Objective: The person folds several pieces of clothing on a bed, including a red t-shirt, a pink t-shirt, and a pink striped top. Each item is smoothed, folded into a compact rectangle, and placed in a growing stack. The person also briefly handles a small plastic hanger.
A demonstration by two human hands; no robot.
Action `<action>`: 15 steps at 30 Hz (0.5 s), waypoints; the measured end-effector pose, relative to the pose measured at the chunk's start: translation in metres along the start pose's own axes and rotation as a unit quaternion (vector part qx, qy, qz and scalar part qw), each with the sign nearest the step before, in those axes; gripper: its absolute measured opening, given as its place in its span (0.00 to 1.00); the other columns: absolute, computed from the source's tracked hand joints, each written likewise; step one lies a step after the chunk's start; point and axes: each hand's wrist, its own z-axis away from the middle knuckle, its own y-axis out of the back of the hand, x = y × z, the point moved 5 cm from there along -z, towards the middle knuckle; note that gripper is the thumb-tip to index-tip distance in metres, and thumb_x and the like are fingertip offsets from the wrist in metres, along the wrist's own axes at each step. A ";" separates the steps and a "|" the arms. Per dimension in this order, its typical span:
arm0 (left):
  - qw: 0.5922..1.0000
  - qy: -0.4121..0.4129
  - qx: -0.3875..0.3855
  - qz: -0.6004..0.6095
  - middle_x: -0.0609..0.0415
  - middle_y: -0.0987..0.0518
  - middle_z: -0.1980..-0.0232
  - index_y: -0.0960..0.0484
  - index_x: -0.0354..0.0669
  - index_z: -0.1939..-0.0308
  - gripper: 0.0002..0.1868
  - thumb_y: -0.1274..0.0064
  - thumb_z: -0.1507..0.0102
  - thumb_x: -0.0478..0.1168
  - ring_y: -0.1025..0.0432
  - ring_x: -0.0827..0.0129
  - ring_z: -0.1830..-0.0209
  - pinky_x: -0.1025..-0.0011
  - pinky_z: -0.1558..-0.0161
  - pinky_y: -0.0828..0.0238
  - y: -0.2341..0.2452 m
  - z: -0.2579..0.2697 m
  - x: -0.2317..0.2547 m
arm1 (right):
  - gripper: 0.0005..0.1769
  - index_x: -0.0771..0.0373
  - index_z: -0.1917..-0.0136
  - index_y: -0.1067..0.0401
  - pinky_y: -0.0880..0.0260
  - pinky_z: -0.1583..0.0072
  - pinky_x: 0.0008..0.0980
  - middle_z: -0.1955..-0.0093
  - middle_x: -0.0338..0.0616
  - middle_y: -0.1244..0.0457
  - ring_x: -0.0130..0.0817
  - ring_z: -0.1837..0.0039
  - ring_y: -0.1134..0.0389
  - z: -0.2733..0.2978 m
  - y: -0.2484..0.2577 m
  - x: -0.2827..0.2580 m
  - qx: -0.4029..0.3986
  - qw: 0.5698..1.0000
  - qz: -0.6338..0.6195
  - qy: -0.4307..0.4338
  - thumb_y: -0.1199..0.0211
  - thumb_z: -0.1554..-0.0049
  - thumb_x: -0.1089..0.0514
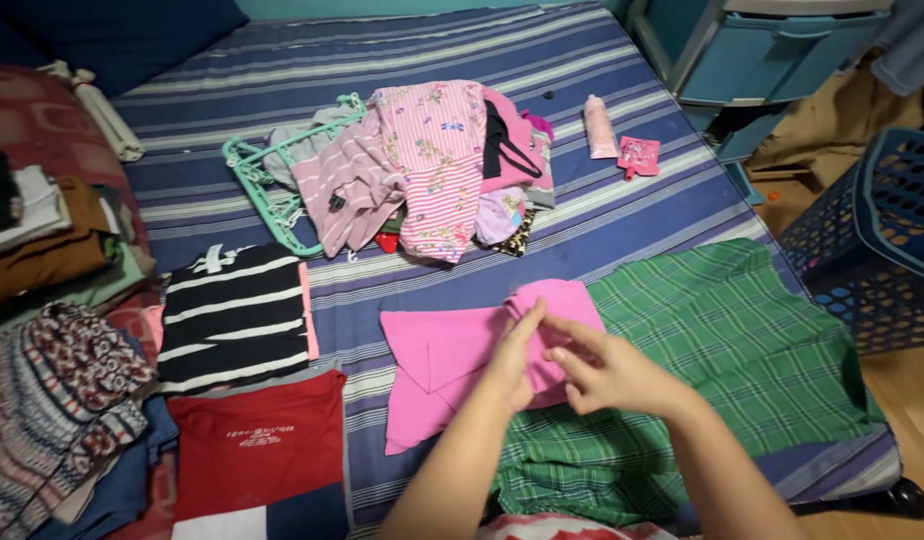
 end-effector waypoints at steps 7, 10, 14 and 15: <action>0.998 -0.062 -0.028 0.014 0.46 0.23 0.37 0.35 0.43 0.29 0.26 0.53 0.32 0.42 0.23 0.56 0.41 0.55 0.43 0.21 0.046 0.030 0.039 | 0.22 0.63 0.30 0.29 0.35 0.58 0.23 0.40 0.42 0.31 0.22 0.56 0.39 -0.005 -0.003 0.024 0.104 0.973 -0.204 -0.027 0.49 0.33 0.56; 0.999 -0.048 0.000 0.017 0.45 0.23 0.38 0.34 0.43 0.29 0.27 0.53 0.34 0.41 0.24 0.55 0.41 0.54 0.44 0.22 0.094 0.053 0.057 | 0.22 0.63 0.30 0.29 0.33 0.56 0.23 0.39 0.39 0.32 0.18 0.52 0.36 -0.006 -0.012 0.047 0.114 0.971 -0.208 -0.033 0.48 0.35 0.57; 0.996 -0.049 0.077 0.017 0.46 0.23 0.36 0.32 0.42 0.30 0.28 0.52 0.35 0.41 0.25 0.56 0.39 0.56 0.41 0.24 0.146 0.075 0.064 | 0.21 0.62 0.31 0.29 0.31 0.54 0.24 0.42 0.36 0.32 0.18 0.50 0.35 -0.011 -0.031 0.067 0.113 0.975 -0.186 -0.050 0.48 0.36 0.57; 0.995 -0.049 0.090 0.012 0.47 0.24 0.36 0.32 0.43 0.29 0.29 0.52 0.35 0.40 0.25 0.57 0.39 0.57 0.40 0.25 0.152 0.077 0.066 | 0.22 0.62 0.30 0.28 0.33 0.56 0.26 0.45 0.38 0.32 0.22 0.54 0.38 -0.013 -0.037 0.068 0.113 0.971 -0.202 -0.060 0.47 0.35 0.57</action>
